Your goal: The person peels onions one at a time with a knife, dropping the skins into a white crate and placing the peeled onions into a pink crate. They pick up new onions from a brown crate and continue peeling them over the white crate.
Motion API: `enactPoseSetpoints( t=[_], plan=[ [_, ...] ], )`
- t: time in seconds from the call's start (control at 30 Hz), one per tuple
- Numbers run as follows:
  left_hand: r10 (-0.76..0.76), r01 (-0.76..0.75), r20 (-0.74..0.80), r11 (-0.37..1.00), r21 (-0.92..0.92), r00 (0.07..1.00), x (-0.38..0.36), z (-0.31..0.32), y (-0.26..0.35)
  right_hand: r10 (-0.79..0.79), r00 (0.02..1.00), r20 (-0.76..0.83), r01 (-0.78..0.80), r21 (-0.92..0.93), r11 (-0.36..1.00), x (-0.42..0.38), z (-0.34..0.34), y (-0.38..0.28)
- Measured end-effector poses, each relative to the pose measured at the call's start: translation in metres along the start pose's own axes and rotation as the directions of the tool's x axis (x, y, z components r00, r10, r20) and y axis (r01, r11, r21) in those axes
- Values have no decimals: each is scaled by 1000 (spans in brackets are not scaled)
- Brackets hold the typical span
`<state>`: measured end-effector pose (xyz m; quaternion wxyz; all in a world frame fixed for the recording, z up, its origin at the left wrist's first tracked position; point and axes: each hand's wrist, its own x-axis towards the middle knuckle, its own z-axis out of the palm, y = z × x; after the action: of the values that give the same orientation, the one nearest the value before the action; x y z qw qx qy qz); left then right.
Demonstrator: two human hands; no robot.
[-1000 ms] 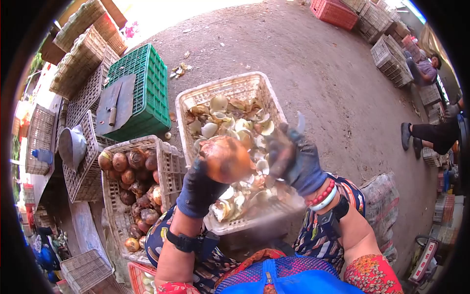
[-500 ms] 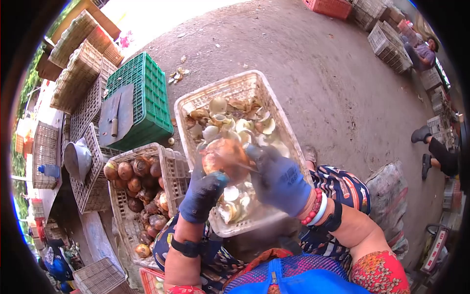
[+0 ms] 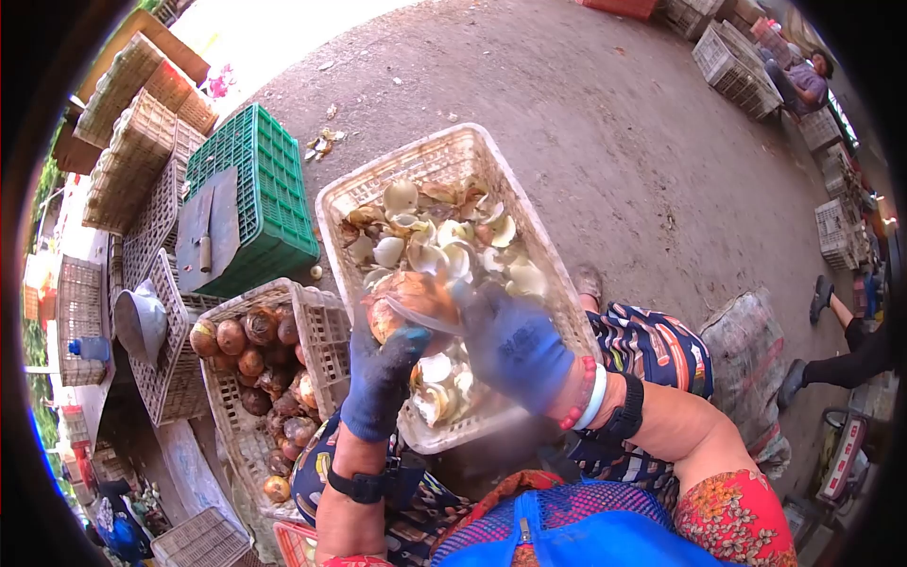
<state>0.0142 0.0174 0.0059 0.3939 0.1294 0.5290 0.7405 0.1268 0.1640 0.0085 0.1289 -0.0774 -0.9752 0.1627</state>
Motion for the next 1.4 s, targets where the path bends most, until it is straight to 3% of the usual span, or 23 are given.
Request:
enactPoseSetpoints(
  t=[0.1,0.13,0.23,0.37,0.4,0.5,0.53,0.63,0.83,0.97,1.03,1.07,1.1,1.13,1.17,1.23,1.27,1.37,1.4],
  plan=[
    [145,-144,24,927,345,989,-5,18,2,84,990,112,-72,-106,992,7,12,6],
    [120,-109,-13,940,324,993,-4,14,-4,133,983,123,-126,-62,990,9,4,5],
    [36,-23,-60,978,207,998,-5,13,-6,40,993,107,-36,-32,999,5,19,15],
    [-126,120,2,939,-323,992,-5,9,0,-14,997,-76,31,228,973,1,25,24],
    [-119,111,3,911,-398,993,-5,4,-3,116,965,-236,0,441,898,5,24,22],
    [-55,83,72,876,-475,996,-2,-1,-1,117,948,-296,21,423,906,2,7,16],
    [-61,79,53,881,-467,997,-2,-1,0,140,964,-227,-25,445,895,2,1,14],
    [-145,130,1,884,-448,989,-6,-2,-2,-2,982,-187,56,284,957,-4,0,15],
    [-103,111,42,949,-294,994,-5,0,-5,-60,996,-59,69,173,982,-4,3,21],
    [-104,102,4,960,-260,995,-7,6,0,-51,998,-22,55,212,976,-3,5,14],
    [-34,34,-31,999,23,999,-3,-9,-11,-15,996,83,-3,212,977,2,2,11],
    [-30,33,16,974,-223,999,-2,-4,-11,-57,997,54,44,229,972,-2,13,14],
    [-71,85,90,982,-169,993,-10,-17,-15,-93,995,27,85,229,970,-6,25,17],
    [-30,46,84,980,-196,996,-12,-11,-11,-189,977,-96,200,115,973,-6,27,16],
    [0,11,59,981,-195,998,-12,-20,-18,-154,986,-63,161,128,979,-6,24,11],
    [80,-35,197,975,-221,977,-1,-59,-45,-102,994,-36,107,193,975,-4,31,7],
    [113,-58,236,972,-229,965,3,-80,-58,-106,994,-10,106,114,988,-6,24,5],
    [74,-65,139,996,-69,988,2,-71,-51,-87,996,18,86,44,995,-4,19,-4],
    [55,-56,83,998,10,995,-4,-57,-42,-99,994,-52,103,93,990,-3,20,-3]
  ],
)
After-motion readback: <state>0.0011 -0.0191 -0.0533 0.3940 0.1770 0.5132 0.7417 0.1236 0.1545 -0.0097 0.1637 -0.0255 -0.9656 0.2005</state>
